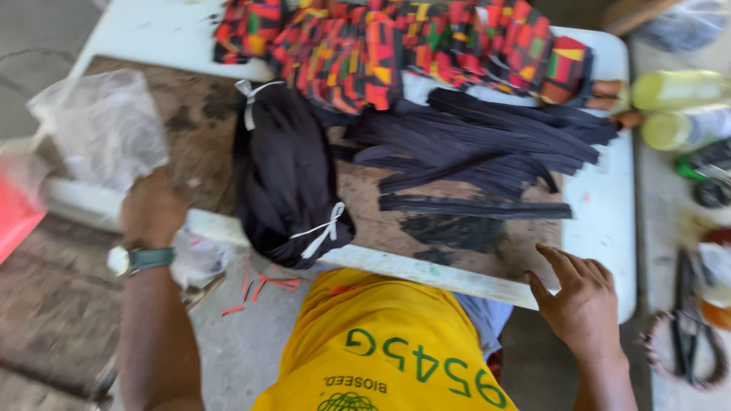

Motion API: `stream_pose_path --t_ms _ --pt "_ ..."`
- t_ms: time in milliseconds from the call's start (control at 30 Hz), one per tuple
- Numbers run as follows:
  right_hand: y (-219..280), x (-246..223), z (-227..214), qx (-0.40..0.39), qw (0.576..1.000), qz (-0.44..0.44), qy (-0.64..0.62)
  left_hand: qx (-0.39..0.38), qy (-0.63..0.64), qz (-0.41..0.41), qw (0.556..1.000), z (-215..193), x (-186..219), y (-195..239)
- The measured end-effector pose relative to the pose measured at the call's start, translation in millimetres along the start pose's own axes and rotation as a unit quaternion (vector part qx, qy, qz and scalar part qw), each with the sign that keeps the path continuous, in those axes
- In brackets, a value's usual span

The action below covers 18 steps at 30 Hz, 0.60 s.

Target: The person uses shears to cut multiple black fabric straps into shorter pieces on a white table. After cutting, the person gathers the cut straps, ties them with a white string, and places them into a clear plastic bag.

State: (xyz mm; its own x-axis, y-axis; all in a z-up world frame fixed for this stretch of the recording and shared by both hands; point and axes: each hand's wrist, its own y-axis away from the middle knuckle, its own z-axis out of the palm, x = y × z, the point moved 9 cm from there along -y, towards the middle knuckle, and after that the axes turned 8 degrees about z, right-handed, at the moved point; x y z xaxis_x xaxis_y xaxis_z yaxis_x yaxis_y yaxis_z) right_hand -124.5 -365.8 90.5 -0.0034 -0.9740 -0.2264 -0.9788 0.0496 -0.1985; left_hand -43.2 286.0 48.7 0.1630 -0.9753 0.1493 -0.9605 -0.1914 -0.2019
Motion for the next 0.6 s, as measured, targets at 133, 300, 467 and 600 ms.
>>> stream_pose_path --t_ms 133,300,467,600 --pt "-13.8 -71.0 32.9 -0.039 0.985 -0.073 -0.152 0.053 0.181 0.099 0.977 -7.1 64.9 32.3" --pt "-36.8 -166.2 68.9 -0.127 0.954 -0.141 -0.230 0.028 0.230 0.228 0.946 -10.0 152.6 104.6" --pt "-37.5 -243.5 113.2 -0.290 0.901 -0.197 -0.255 -0.071 0.043 0.311 0.947 12.7 166.3 110.6" --pt "-44.6 -251.8 133.5 -0.339 0.859 -0.166 -0.346 -0.100 0.037 0.334 0.937 18.3 168.7 92.8"
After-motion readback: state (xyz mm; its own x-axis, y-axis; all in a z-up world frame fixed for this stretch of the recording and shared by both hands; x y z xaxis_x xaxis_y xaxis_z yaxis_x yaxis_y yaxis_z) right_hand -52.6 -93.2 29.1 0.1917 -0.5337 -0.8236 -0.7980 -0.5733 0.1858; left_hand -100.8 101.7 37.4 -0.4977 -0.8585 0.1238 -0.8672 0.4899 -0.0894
